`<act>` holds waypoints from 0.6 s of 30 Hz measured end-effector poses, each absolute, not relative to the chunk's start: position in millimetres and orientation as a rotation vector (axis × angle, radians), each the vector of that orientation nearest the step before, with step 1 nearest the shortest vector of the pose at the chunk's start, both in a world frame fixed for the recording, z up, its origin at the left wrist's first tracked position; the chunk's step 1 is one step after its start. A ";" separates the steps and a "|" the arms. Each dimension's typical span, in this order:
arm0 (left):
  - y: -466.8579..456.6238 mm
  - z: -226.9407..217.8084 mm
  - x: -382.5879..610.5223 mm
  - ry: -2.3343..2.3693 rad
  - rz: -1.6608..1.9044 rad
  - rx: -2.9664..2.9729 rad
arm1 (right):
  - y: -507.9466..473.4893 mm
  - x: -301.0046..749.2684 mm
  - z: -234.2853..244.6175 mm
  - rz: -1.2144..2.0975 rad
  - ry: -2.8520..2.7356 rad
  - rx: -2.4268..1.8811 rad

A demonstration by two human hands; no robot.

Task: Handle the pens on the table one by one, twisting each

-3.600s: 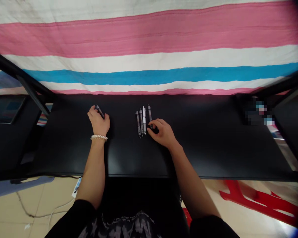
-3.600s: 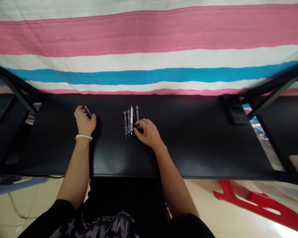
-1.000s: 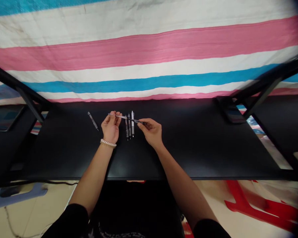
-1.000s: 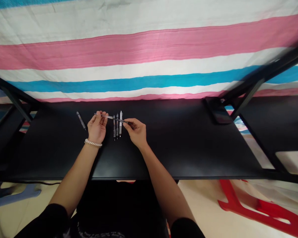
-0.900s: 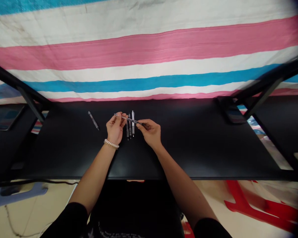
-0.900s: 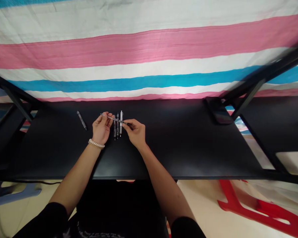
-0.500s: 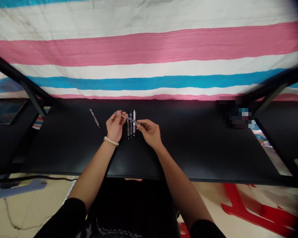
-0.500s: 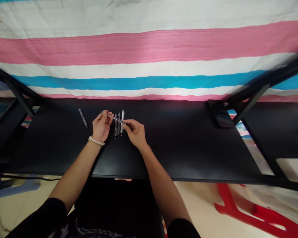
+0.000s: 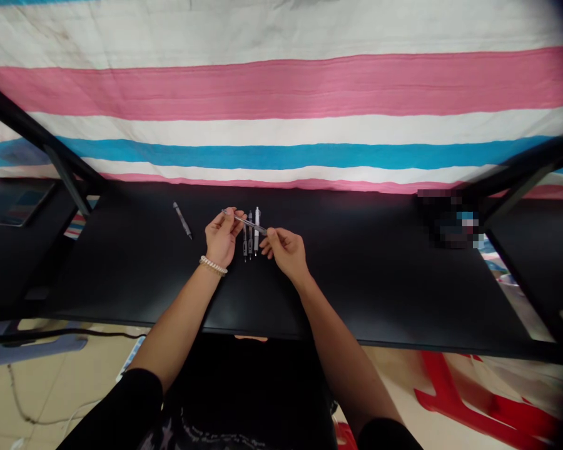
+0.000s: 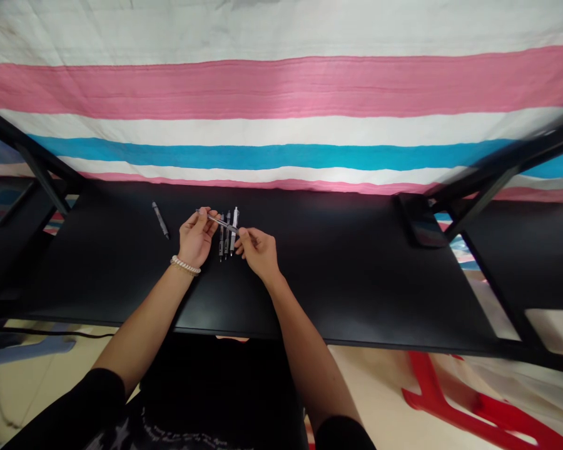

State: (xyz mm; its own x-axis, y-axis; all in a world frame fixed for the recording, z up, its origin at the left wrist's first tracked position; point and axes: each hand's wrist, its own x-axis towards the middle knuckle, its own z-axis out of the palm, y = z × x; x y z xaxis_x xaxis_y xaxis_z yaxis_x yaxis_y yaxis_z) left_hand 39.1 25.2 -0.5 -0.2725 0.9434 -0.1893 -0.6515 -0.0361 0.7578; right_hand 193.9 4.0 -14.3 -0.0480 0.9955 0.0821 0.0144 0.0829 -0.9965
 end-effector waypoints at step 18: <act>23.4 34.6 2.3 0.699 1.476 0.173 | 2.2 201.4 -13.3 0.942 -1.520 -1.180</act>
State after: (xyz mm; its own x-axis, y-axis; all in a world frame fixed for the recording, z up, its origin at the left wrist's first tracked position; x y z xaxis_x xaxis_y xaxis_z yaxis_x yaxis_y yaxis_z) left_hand 2.3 23.4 34.6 -0.0599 0.9445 -0.3231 -0.8483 0.1225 0.5152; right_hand 201.4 2.2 -13.3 -0.0734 0.9719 0.2237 0.2327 0.2348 -0.9438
